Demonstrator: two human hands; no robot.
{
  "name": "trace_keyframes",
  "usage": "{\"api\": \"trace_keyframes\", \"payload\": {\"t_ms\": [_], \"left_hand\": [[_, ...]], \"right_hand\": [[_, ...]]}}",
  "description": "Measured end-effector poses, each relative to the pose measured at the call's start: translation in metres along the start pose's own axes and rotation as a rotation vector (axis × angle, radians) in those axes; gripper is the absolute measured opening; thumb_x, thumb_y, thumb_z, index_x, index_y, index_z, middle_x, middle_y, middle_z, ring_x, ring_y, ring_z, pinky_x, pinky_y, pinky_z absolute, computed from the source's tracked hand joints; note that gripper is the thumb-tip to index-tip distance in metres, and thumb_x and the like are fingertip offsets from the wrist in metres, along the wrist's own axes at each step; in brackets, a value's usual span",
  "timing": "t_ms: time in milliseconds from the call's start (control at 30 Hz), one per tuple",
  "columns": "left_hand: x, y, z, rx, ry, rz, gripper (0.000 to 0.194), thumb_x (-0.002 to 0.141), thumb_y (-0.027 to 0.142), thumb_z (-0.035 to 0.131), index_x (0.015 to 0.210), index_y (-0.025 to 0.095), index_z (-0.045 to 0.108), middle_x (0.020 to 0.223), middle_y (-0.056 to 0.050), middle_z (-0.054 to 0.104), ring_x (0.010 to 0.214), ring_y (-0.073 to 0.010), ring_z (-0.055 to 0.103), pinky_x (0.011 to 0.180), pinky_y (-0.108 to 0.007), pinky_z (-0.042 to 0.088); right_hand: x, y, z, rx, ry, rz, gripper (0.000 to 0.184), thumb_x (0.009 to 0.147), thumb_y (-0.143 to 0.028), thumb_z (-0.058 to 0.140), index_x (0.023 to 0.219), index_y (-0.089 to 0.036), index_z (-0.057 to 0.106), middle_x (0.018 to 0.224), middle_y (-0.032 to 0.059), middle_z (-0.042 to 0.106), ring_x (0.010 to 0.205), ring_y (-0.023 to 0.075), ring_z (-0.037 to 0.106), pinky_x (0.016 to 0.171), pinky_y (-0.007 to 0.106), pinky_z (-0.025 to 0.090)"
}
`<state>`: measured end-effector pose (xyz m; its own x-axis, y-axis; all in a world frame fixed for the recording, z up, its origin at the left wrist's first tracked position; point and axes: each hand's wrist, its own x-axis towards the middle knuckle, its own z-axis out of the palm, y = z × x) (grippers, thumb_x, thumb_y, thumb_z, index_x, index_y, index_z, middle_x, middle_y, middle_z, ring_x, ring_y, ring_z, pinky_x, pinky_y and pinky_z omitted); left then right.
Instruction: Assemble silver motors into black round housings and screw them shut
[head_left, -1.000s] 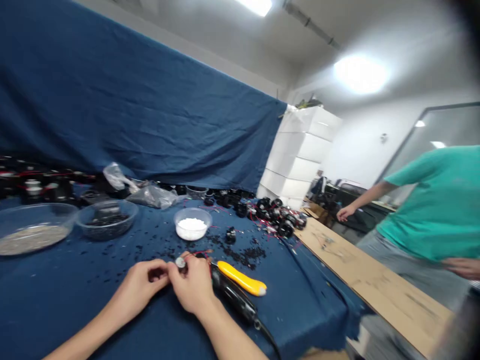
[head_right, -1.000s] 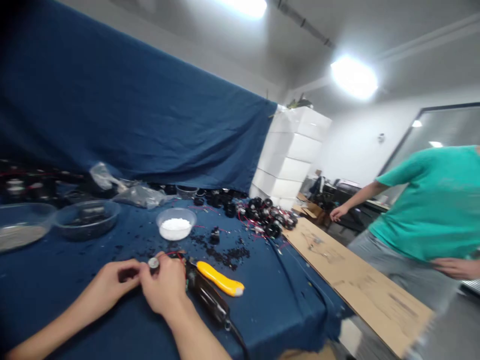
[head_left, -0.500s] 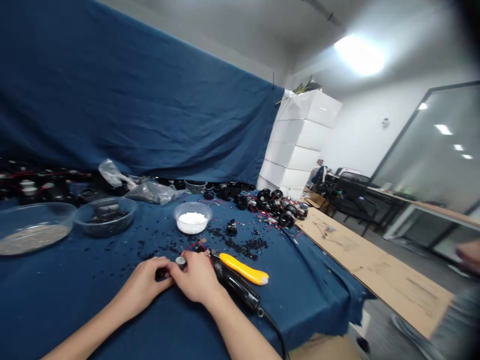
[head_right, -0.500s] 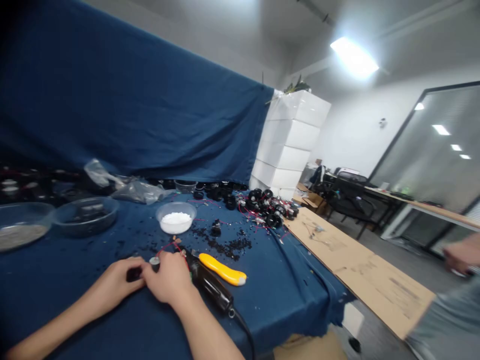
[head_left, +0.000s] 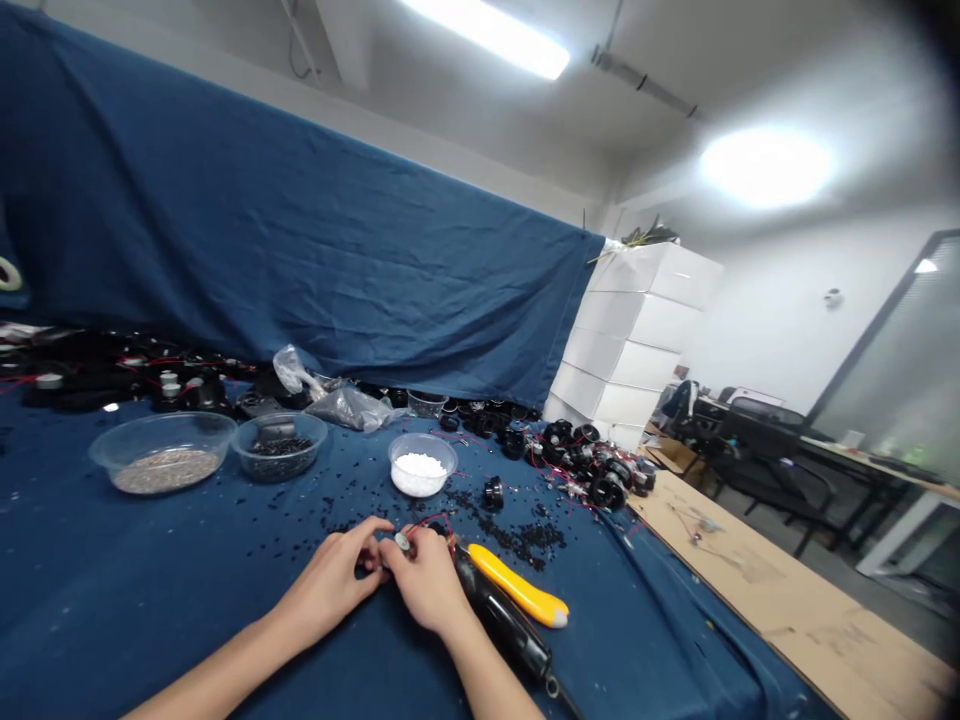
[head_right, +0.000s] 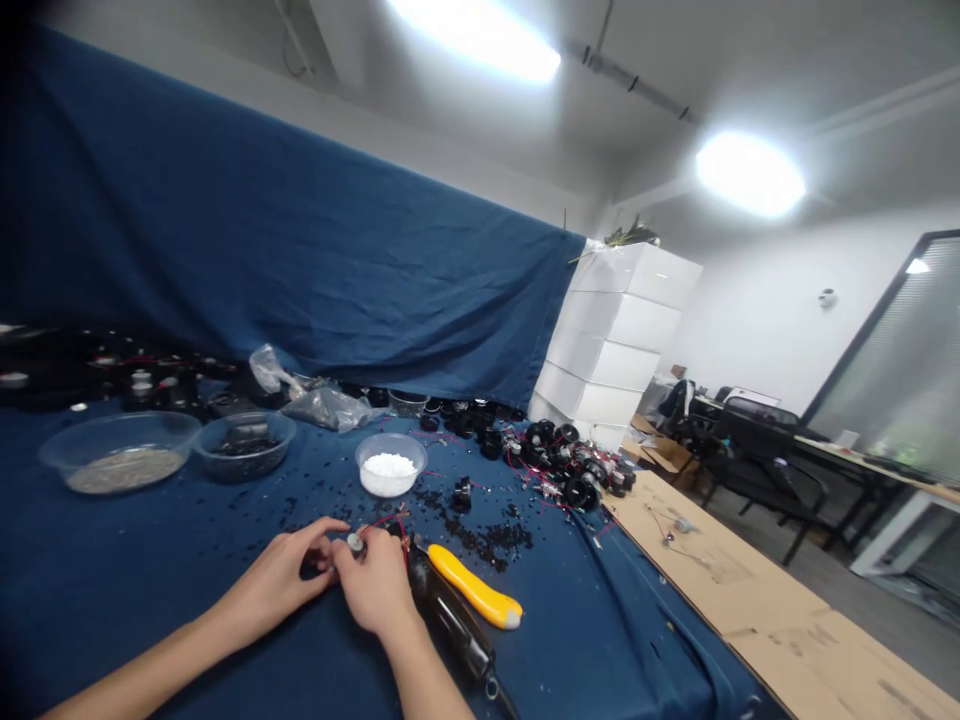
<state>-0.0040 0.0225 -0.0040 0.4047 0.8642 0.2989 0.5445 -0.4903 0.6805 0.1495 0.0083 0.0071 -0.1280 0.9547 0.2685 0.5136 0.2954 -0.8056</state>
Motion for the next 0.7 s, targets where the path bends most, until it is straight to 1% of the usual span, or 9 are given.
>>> {"api": "trace_keyframes", "payload": {"t_ms": [167,400,700], "left_hand": [[-0.0019,-0.0014,0.0007,0.026,-0.009,-0.010,0.042,0.073,0.015,0.053,0.114,0.020,0.056,0.081,0.001,0.070,0.077,-0.0175,0.064,0.073,-0.025,0.045],[-0.0021,-0.0018,-0.0012,0.100,-0.027,-0.051,0.047,0.071,0.013,0.051,0.118,0.018,0.054,0.082,-0.001,0.069,0.079,-0.0189,0.063,0.075,-0.028,0.044],[-0.0029,-0.0001,-0.0026,0.101,-0.034,-0.069,0.051,0.070,0.014,0.051,0.121,0.019,0.054,0.084,-0.001,0.070,0.082,-0.0211,0.064,0.077,-0.028,0.043]], "right_hand": [[0.0004,0.0007,0.0012,0.015,-0.039,-0.023,0.022,0.088,-0.027,0.050,0.069,-0.017,0.055,0.061,-0.0022,0.055,0.056,0.0104,0.049,0.052,0.019,0.031],[-0.0015,0.0005,0.0021,-0.017,-0.057,-0.047,0.020,0.086,-0.023,0.052,0.068,-0.016,0.056,0.058,-0.0029,0.053,0.052,0.0094,0.045,0.050,0.019,0.028],[-0.0045,-0.0053,0.0004,-0.052,-0.079,-0.084,0.022,0.090,-0.026,0.051,0.072,-0.015,0.060,0.061,-0.0015,0.057,0.053,0.0100,0.047,0.052,0.019,0.032]]}}
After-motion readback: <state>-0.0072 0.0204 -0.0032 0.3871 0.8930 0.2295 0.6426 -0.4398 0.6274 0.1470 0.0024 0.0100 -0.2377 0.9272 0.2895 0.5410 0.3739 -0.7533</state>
